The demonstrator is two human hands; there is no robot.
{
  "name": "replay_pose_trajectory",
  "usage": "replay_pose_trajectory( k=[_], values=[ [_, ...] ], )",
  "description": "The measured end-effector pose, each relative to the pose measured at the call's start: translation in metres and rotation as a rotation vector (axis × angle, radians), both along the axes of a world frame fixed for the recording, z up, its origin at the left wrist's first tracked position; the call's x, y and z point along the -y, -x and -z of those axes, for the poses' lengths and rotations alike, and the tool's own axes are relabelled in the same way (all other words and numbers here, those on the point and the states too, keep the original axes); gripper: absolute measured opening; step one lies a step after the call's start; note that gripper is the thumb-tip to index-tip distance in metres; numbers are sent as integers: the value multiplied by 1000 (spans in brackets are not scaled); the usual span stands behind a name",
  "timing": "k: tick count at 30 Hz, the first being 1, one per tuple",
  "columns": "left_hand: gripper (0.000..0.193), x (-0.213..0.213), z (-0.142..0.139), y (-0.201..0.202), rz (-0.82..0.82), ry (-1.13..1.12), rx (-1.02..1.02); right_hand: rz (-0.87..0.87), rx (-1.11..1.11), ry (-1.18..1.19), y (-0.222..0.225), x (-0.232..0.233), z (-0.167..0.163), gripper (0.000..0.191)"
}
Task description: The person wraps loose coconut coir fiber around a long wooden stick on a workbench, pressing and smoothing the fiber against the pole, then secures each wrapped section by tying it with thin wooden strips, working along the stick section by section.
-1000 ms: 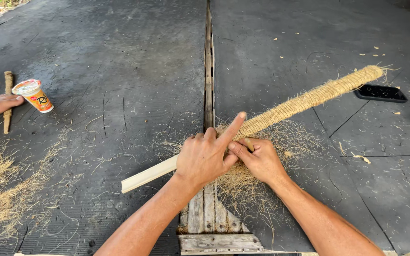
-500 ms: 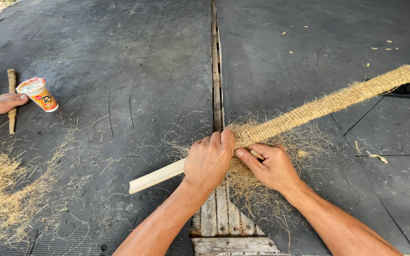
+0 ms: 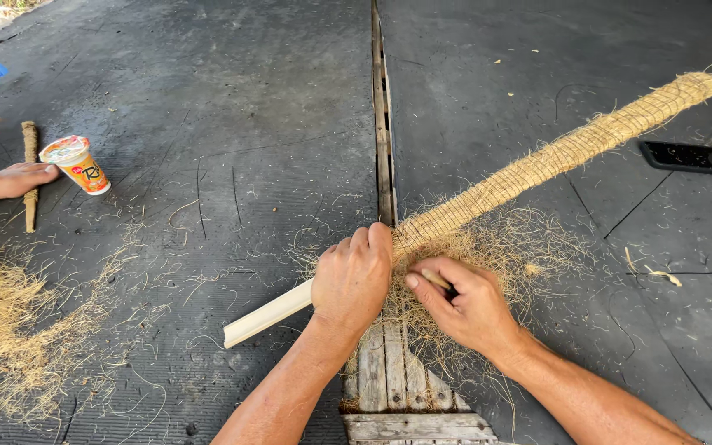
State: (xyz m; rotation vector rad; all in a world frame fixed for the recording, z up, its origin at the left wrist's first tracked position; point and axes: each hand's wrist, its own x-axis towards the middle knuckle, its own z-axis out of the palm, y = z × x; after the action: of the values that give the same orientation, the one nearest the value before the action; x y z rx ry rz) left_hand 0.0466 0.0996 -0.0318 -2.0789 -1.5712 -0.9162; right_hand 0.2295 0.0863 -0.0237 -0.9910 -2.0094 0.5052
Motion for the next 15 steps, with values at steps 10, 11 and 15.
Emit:
replay_pose_trajectory(
  k=[10, 11, 15],
  values=[
    [22, 4, 2, 2, -84, 27, -82, -242, 212, -350, -1, 6, 8, 41],
    [22, 5, 1, 3, -90, 19, -76, -238, 203, -348, -1, 5, 8, 41],
    [21, 8, -2, 4, -106, -14, -108, -195, 114, -323, -9, -5, 6, 34]
  ],
)
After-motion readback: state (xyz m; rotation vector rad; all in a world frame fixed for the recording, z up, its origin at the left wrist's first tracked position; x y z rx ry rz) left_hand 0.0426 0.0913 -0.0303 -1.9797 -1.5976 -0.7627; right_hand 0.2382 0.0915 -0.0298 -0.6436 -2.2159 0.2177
